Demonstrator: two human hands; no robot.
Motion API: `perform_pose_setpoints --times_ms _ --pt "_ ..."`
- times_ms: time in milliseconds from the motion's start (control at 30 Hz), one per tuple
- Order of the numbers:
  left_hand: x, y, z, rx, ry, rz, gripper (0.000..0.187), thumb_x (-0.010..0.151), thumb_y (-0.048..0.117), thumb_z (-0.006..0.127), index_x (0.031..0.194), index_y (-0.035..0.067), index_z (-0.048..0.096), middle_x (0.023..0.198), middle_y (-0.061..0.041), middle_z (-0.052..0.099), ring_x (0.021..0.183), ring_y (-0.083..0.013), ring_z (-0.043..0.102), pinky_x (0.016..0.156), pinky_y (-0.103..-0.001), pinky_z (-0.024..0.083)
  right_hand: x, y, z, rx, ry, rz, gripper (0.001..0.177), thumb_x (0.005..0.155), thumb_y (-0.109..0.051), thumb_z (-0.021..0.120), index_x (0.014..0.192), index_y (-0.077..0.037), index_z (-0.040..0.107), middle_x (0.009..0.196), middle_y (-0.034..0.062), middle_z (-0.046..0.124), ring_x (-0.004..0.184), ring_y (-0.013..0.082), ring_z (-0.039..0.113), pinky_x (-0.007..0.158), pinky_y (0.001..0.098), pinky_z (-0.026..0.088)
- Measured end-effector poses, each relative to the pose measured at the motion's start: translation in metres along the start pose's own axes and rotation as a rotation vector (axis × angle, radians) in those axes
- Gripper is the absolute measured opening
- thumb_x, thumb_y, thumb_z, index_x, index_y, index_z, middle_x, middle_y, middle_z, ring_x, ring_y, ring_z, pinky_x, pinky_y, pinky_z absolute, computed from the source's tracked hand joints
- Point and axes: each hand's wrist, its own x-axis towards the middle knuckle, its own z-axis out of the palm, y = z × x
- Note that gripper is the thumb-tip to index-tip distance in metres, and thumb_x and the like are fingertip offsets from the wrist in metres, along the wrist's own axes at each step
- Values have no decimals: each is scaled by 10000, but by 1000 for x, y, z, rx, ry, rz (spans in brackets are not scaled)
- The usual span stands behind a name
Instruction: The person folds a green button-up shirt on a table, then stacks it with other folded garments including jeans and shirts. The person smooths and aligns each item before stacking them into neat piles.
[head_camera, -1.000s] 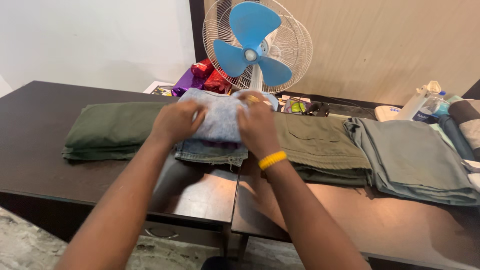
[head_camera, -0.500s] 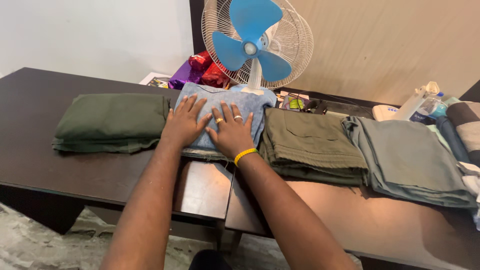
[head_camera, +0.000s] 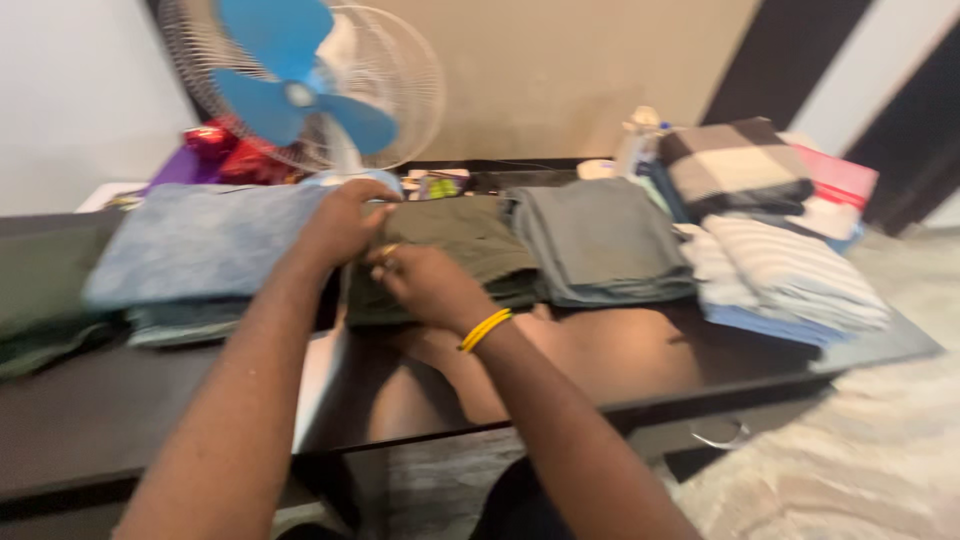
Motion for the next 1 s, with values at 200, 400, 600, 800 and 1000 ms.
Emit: perform_pose_setpoints --times_ms 200,400,600,800,1000 --pt "53 160 146 -501 21 144 215 936 148 662 1109 85 773 1140 -113 764 1082 -215 717 950 -355 551 -89 16 -211 -299 369 32 252 954 -260 716 1121 -76 758 1030 177 761 928 335 747 813 405 566" --pt "96 273 285 -1140 -365 -237 373 962 155 644 1323 83 579 1090 -78 705 995 -183 713 873 -315 594 -183 41 -317 -789 127 832 906 690 -324 922 1488 -265 497 1613 54 393 1503 409 277 1026 765 258" --pt "96 306 340 -850 -631 -450 359 842 280 785 1119 64 711 974 -65 720 842 -178 681 684 -342 573 -237 87 -303 -826 350 691 765 777 -311 843 1457 -297 494 1542 30 497 1407 368 443 1023 865 119" --pt "101 315 341 -1119 -525 -545 438 785 292 830 1080 -1 694 961 -93 744 745 -174 713 598 -311 587 -257 100 -326 -717 362 645 559 955 -322 685 1483 -279 511 1151 119 739 1157 338 674 1118 857 84" --pt "112 339 351 -1095 -214 -722 525 922 447 689 1131 -30 621 980 -56 537 741 -205 742 569 -341 605 -247 94 -351 -482 799 586 362 1051 -282 604 1374 -120 614 1090 231 719 1054 446 671 875 552 523"
